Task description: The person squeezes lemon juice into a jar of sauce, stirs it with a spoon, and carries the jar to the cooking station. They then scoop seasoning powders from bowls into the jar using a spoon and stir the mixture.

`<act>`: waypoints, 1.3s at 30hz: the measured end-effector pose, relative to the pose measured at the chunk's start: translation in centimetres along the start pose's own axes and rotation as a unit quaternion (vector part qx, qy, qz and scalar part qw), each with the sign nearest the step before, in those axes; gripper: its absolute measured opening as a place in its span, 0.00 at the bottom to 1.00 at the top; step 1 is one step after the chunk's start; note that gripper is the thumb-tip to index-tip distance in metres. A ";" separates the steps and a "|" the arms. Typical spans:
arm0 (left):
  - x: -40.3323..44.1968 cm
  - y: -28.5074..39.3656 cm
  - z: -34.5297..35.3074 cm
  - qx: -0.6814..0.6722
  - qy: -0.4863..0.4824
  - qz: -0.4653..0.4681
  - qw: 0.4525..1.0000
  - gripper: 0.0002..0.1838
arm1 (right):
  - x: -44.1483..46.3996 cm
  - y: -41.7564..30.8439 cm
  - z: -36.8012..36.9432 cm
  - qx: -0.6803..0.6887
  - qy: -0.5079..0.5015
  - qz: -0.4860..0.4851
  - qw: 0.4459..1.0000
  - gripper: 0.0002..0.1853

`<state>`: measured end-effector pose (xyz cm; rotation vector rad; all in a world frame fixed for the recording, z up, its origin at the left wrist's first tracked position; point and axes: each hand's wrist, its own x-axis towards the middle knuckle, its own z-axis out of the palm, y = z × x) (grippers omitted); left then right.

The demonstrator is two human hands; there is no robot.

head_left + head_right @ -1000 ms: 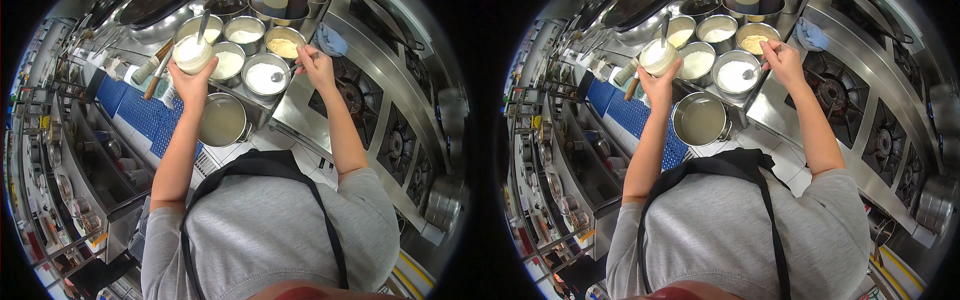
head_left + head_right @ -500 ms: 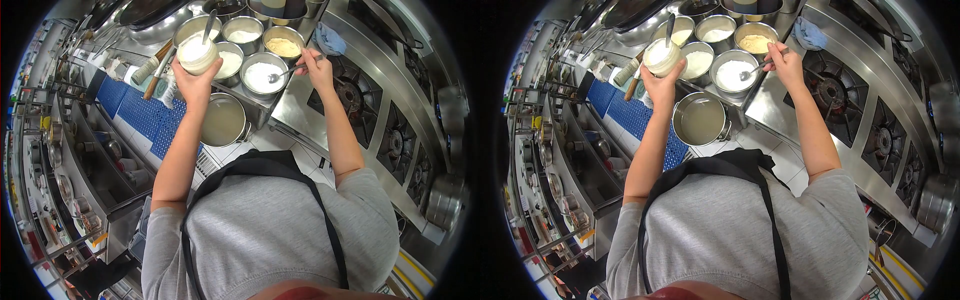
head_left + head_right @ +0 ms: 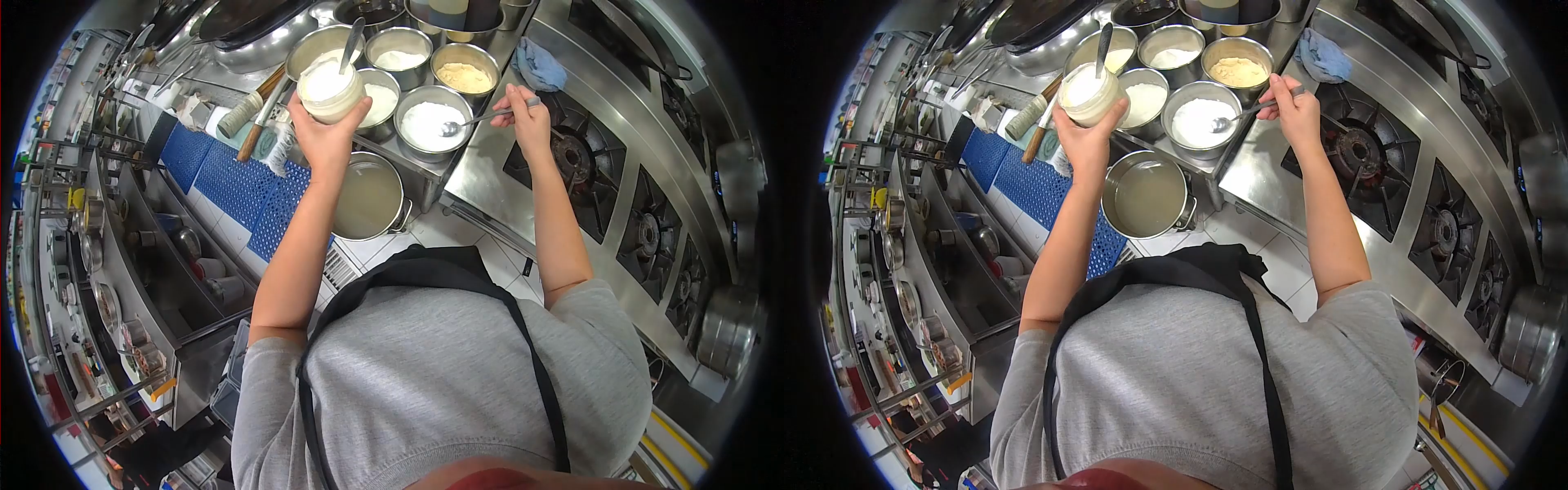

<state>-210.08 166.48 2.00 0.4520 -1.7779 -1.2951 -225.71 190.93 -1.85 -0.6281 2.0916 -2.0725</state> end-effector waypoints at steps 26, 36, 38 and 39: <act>-1.7 -1.3 1.2 0.032 -0.001 -0.022 0.999 0.45 | 1.5 -7.5 -1.4 0.194 0.038 -0.113 0.974 0.18; -2.6 -1.0 3.0 0.059 -0.027 0.013 0.998 0.46 | 0.9 -12.5 4.3 0.140 -0.070 -0.234 0.960 0.17; -2.7 -0.4 3.0 0.057 -0.029 0.016 0.998 0.46 | 0.5 -12.4 4.8 0.140 -0.126 -0.261 0.947 0.15; -2.8 -0.1 3.1 0.057 -0.029 0.011 0.998 0.45 | 0.4 -12.3 4.8 0.140 -0.126 -0.260 0.947 0.15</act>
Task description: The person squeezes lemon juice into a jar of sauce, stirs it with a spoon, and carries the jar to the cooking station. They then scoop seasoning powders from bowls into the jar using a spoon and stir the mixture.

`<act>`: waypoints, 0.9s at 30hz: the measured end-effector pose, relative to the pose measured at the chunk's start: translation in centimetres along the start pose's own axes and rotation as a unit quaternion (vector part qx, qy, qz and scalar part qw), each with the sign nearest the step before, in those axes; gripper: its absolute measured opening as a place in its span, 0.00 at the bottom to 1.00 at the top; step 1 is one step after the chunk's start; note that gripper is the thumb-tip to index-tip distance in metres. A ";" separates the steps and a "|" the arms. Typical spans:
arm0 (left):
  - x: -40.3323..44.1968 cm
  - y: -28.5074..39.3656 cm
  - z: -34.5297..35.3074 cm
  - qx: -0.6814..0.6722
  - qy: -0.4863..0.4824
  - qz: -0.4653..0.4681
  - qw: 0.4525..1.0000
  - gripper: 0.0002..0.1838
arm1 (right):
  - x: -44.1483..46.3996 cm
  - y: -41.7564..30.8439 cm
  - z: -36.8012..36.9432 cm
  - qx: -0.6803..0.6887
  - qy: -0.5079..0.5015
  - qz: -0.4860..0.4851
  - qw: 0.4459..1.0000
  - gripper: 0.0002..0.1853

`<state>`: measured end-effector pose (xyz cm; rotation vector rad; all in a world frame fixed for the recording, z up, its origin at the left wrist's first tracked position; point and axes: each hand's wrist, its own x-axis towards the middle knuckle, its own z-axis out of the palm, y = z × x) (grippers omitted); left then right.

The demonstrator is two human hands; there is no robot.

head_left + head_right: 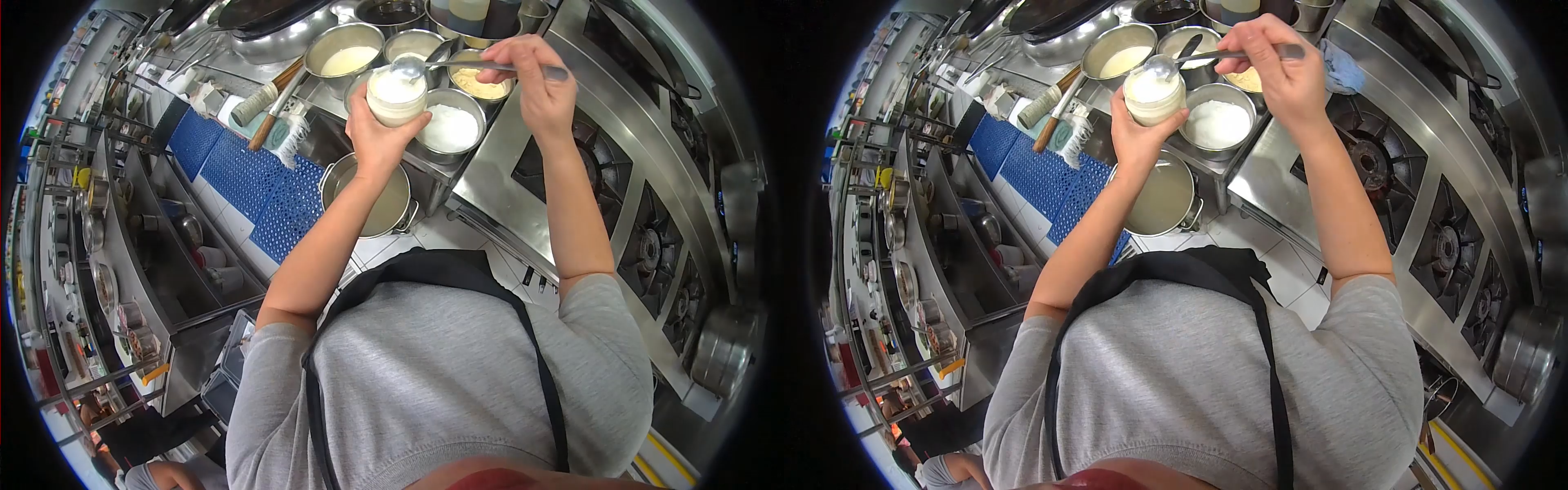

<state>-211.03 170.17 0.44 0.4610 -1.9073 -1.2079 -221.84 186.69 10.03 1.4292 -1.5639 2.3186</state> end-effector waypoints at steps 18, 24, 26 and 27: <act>0.0 -1.1 0.3 -0.031 0.009 -0.025 0.999 0.46 | -1.4 -2.2 -3.2 -0.072 0.035 -0.159 0.984 0.10; -0.9 -2.0 -2.8 -0.016 0.039 -0.040 0.998 0.46 | -3.4 6.3 -8.9 -0.189 0.141 0.046 0.971 0.13; -1.5 -1.7 -4.7 0.008 0.068 -0.042 0.997 0.46 | -4.3 9.8 -10.1 -0.227 0.124 0.073 0.963 0.13; -1.8 -1.3 -5.9 0.002 0.077 -0.031 0.997 0.46 | -4.4 11.9 -10.5 -0.270 0.118 0.100 0.950 0.13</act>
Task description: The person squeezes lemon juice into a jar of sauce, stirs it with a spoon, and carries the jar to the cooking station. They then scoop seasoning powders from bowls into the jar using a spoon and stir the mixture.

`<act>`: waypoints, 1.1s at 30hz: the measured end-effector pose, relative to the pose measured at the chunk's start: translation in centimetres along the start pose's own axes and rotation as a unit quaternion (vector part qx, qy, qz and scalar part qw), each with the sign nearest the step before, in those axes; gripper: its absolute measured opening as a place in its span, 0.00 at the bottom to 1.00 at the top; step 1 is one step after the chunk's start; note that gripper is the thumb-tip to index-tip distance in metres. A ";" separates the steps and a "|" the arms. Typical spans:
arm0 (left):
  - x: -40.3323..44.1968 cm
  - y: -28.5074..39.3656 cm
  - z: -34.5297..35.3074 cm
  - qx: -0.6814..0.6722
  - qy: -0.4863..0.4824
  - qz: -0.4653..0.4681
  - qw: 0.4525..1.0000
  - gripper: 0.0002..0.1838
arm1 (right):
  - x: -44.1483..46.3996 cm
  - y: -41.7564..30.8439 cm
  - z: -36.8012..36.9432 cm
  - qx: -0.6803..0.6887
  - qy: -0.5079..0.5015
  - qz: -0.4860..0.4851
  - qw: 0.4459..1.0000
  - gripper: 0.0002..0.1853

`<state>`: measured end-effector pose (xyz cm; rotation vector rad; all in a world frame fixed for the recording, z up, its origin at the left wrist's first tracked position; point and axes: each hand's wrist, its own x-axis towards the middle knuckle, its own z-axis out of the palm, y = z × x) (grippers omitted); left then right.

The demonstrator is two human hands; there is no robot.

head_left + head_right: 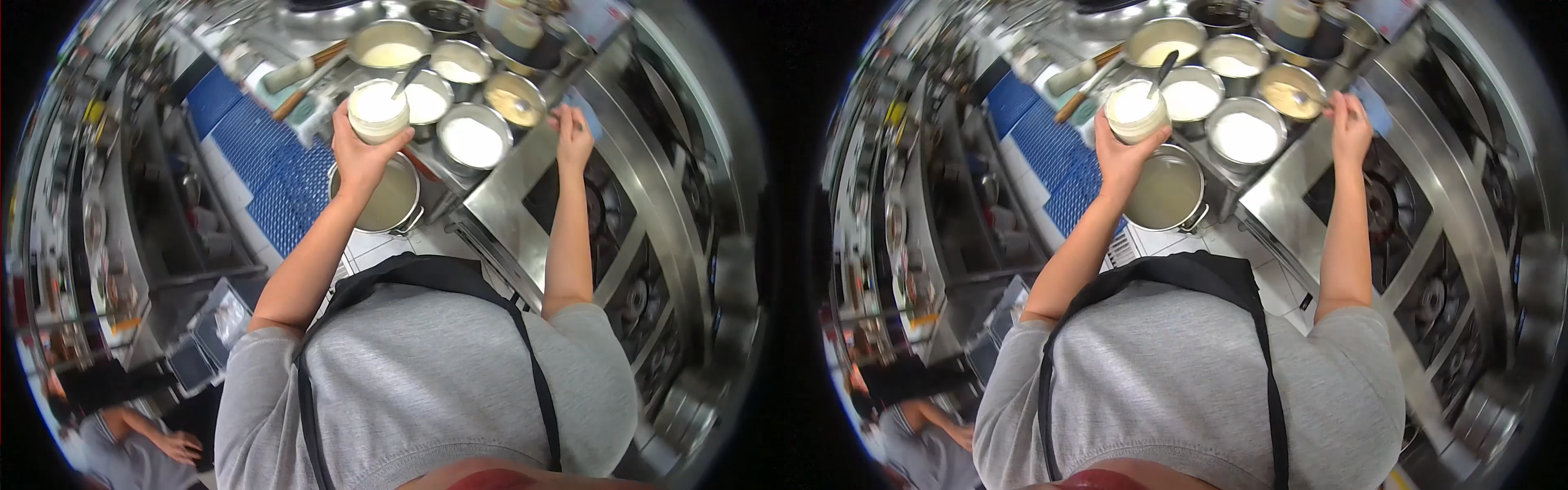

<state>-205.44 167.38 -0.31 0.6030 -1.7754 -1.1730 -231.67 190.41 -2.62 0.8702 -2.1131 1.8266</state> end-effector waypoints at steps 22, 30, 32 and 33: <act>-13.0 2.0 -25.0 0.133 0.309 -0.043 0.941 0.47 | -9.4 -26.4 25.6 0.215 -0.509 -0.115 0.826 0.16; -17.3 2.7 -33.7 0.240 0.400 -0.039 0.884 0.48 | -22.8 -38.2 37.8 0.269 -0.731 -0.165 0.604 0.11; -18.3 2.6 -35.8 0.228 0.427 -0.040 0.874 0.48 | -25.8 -39.9 39.5 0.344 -0.721 -0.203 0.566 0.09; -18.9 2.4 -36.8 0.213 0.440 -0.038 0.872 0.48 | -26.8 -40.9 40.0 0.347 -0.729 -0.209 0.552 0.09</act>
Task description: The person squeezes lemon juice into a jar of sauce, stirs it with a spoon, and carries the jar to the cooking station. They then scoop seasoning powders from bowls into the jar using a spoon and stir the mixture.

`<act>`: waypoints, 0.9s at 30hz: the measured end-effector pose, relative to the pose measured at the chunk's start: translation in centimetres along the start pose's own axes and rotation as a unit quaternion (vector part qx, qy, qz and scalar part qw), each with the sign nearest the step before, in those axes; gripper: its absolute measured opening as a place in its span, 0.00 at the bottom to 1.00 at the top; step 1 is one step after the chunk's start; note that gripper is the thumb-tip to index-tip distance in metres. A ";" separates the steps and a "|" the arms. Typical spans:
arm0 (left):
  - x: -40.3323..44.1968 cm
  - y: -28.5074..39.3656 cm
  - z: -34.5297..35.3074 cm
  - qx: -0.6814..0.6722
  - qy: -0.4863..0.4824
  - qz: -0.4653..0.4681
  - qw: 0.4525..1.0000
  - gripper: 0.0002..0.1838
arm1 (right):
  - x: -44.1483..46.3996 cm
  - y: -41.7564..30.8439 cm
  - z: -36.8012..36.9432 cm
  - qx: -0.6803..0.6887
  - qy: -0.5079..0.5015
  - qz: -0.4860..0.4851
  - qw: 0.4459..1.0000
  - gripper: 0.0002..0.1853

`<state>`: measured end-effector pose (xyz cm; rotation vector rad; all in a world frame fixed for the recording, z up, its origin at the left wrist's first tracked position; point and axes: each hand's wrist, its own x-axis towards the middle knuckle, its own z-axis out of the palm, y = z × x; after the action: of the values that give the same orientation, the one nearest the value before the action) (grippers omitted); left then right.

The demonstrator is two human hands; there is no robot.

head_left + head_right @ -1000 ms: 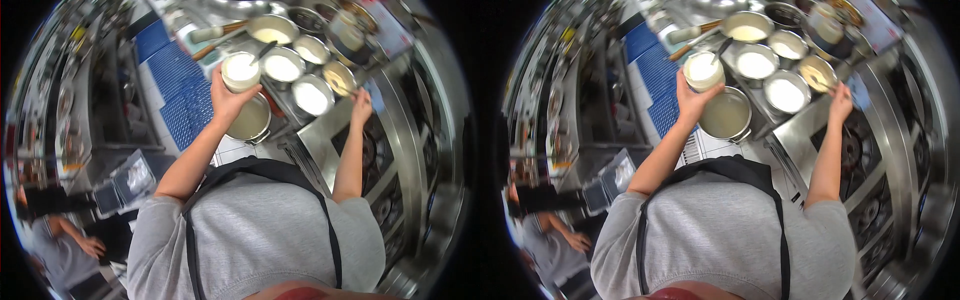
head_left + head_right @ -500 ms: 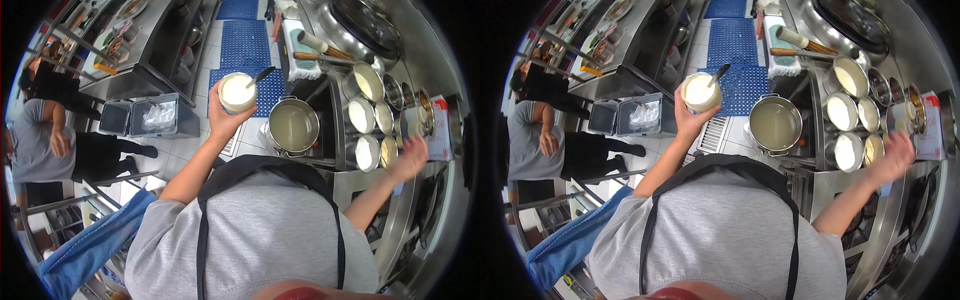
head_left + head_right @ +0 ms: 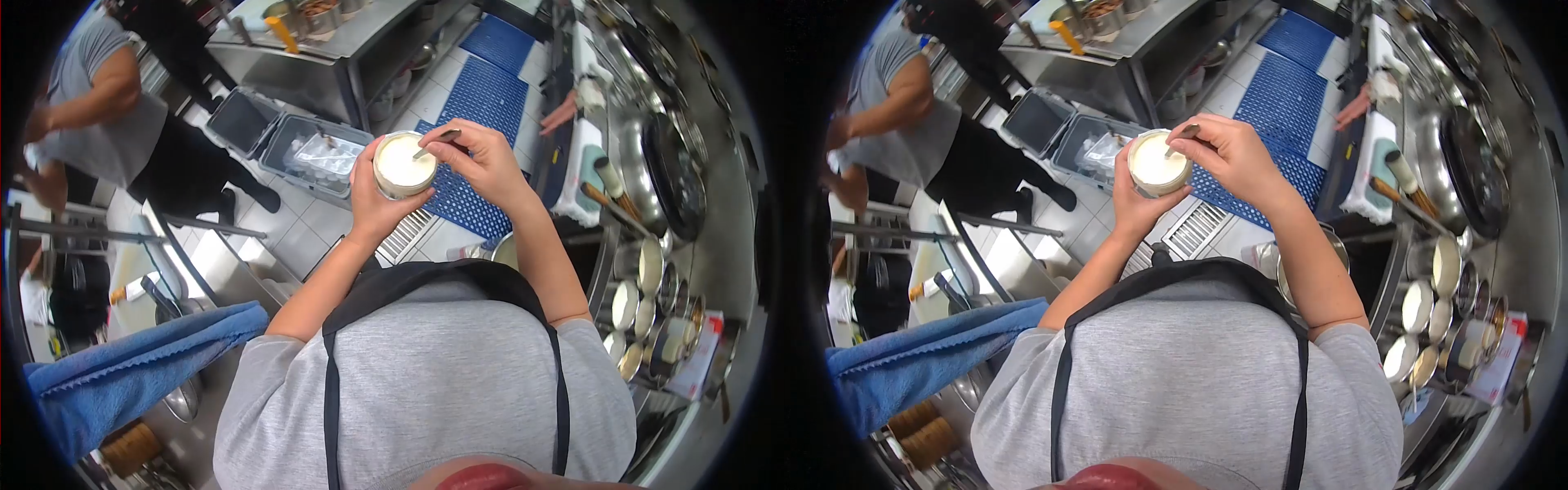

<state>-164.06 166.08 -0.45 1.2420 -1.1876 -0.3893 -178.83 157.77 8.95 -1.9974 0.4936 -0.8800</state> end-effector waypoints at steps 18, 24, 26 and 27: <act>7.6 -7.5 -13.8 0.114 0.120 -0.050 0.985 0.47 | 16.9 0.5 10.2 -0.086 -0.167 -0.176 0.966 0.05; 9.2 -9.0 -14.2 0.182 0.150 -0.082 0.968 0.47 | 22.5 4.8 12.3 0.087 -0.278 -0.017 0.956 0.08; 10.1 -9.6 -14.5 0.206 0.168 -0.092 0.959 0.47 | 24.7 5.2 12.5 0.079 -0.260 -0.060 0.961 0.07; 10.4 -9.7 -14.5 0.196 0.186 -0.098 0.958 0.47 | 25.8 5.8 12.8 0.059 -0.258 -0.107 0.958 0.08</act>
<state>-144.19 162.03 -2.07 1.7008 -0.8389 -0.0520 -152.10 145.58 9.58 -2.0898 -0.0710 -0.4645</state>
